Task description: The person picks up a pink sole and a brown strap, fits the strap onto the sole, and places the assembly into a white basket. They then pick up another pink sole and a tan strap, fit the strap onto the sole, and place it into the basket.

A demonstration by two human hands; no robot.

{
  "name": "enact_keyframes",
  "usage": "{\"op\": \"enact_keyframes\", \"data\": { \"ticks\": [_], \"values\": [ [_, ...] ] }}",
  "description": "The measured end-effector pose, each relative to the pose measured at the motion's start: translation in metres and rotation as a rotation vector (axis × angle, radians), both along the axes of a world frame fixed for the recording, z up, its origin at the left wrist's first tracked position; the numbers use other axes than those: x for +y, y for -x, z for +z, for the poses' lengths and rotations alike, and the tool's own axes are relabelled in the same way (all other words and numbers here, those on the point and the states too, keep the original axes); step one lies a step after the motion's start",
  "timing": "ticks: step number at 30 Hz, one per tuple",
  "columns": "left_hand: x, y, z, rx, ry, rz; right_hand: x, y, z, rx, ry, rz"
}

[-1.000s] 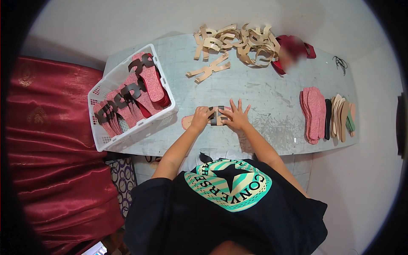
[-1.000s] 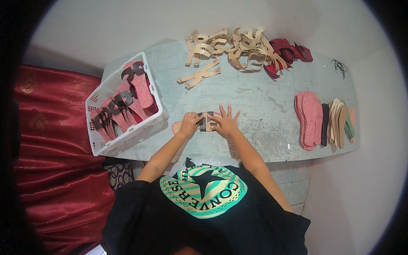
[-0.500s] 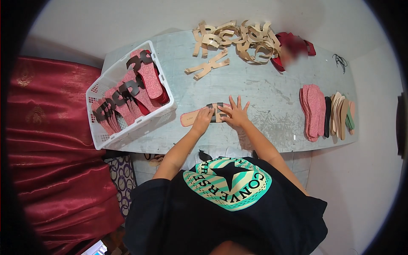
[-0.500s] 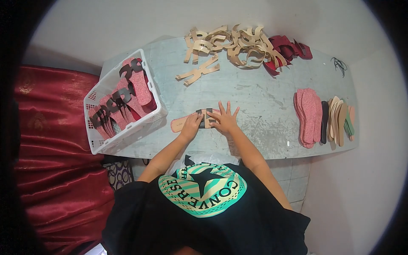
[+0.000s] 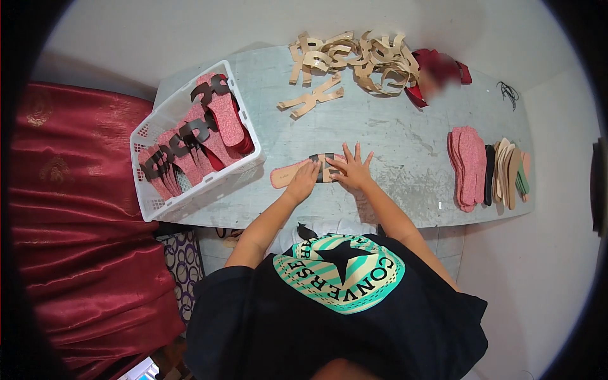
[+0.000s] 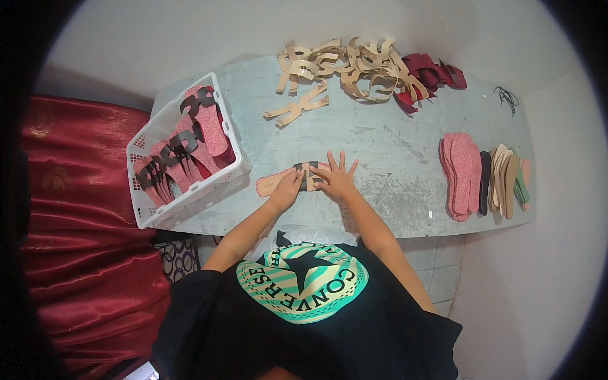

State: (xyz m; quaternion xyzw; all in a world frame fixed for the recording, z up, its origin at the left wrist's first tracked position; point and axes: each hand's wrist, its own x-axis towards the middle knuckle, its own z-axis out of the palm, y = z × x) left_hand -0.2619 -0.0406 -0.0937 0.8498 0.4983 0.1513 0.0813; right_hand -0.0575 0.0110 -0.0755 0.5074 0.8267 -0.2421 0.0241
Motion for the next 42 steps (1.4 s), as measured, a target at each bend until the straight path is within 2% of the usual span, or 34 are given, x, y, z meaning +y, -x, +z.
{"op": "enact_keyframes", "data": {
  "ticks": [4,6,11,14,22,25,27,31,36,42],
  "values": [
    [-0.003,-0.003,0.007,-0.003,0.004,0.009,-0.001,-0.001,-0.002,0.011,-0.004,0.009],
    [-0.006,-0.009,0.013,-0.097,0.033,0.071,-0.001,-0.001,-0.001,0.015,-0.010,0.014],
    [-0.001,0.001,-0.003,-0.032,-0.014,0.043,-0.001,-0.002,-0.001,0.013,0.001,0.026],
    [-0.001,0.002,0.006,0.002,-0.036,0.036,-0.001,-0.002,-0.004,-0.007,-0.013,0.033],
    [-0.006,-0.001,0.000,-0.027,-0.044,0.080,-0.002,-0.002,-0.003,0.007,-0.016,0.037],
    [-0.010,-0.002,-0.002,-0.114,-0.036,0.103,-0.002,-0.001,0.006,0.003,0.011,0.025],
    [-0.012,-0.005,-0.003,-0.203,0.024,0.198,-0.003,-0.001,0.007,-0.005,0.034,0.019],
    [-0.012,-0.009,-0.001,-0.215,-0.016,0.238,-0.005,-0.001,0.005,0.002,0.001,0.027],
    [-0.015,-0.016,-0.003,-0.279,0.062,0.312,-0.007,0.000,0.006,0.010,-0.010,0.014],
    [-0.017,-0.019,0.002,-0.216,0.004,0.377,-0.008,0.000,0.007,0.009,-0.031,0.024]
  ]
}}
